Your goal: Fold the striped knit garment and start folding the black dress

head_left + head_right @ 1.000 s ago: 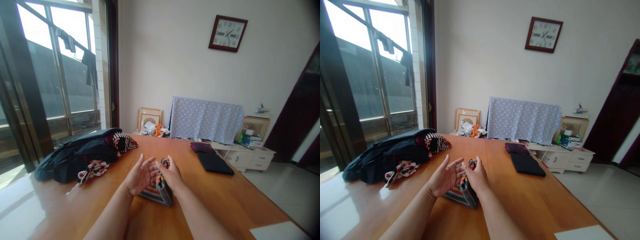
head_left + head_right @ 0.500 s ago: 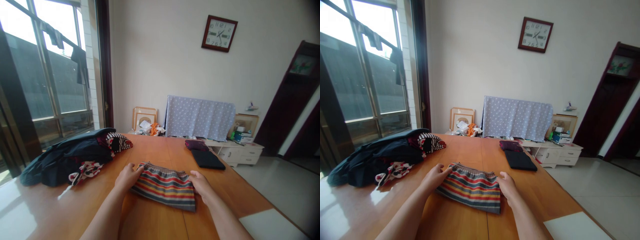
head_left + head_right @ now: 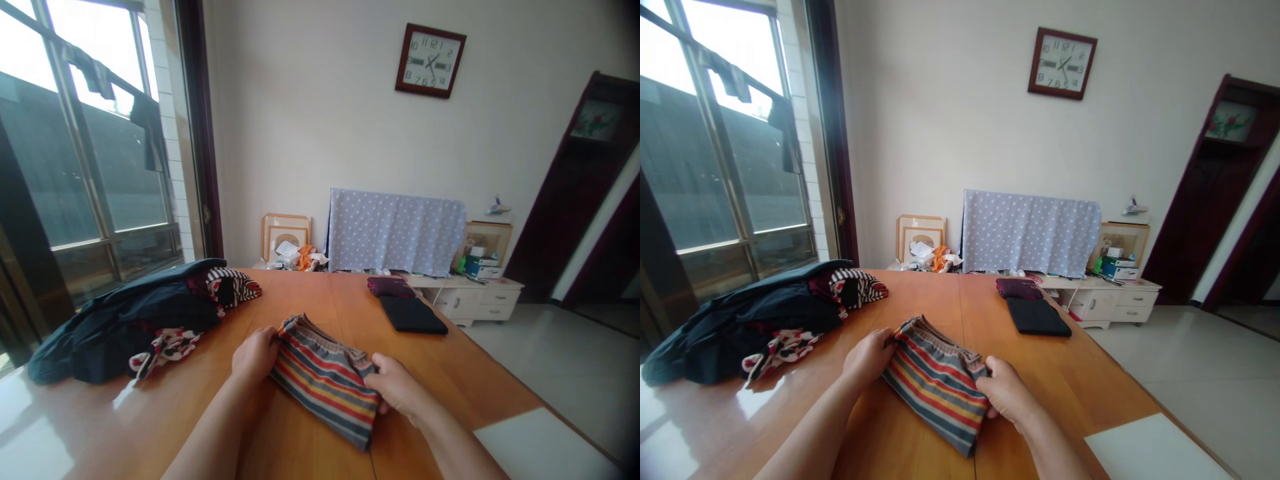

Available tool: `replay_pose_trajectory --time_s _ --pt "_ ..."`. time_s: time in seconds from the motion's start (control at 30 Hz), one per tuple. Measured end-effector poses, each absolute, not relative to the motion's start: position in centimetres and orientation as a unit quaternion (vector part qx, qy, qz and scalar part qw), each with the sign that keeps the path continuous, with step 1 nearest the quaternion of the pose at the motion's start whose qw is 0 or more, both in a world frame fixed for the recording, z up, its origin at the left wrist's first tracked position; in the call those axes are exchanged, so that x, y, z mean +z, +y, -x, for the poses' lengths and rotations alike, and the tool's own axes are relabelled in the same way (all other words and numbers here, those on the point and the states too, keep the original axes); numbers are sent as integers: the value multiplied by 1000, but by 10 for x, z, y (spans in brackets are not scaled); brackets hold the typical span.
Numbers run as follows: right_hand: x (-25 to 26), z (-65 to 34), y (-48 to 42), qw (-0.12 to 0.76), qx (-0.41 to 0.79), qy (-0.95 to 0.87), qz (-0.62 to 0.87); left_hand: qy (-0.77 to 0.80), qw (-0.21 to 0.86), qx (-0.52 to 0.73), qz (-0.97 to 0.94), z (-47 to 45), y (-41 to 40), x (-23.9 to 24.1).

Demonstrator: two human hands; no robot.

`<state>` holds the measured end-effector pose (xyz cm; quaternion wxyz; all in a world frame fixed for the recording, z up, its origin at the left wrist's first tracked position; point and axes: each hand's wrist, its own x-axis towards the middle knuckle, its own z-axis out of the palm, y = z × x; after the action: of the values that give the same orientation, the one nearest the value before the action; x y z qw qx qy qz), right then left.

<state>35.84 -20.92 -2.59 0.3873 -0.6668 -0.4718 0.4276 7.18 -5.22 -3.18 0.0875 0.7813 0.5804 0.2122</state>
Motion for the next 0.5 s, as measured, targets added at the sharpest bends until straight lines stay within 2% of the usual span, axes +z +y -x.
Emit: replay_pose_trajectory --time_s 0.23,0.5 --pt "-19 -335 -258 409 492 -472 607 558 -51 247 -790 -106 -72 -20" --pt "-36 -344 -285 425 415 -449 668 505 -78 177 -841 -143 -73 9"
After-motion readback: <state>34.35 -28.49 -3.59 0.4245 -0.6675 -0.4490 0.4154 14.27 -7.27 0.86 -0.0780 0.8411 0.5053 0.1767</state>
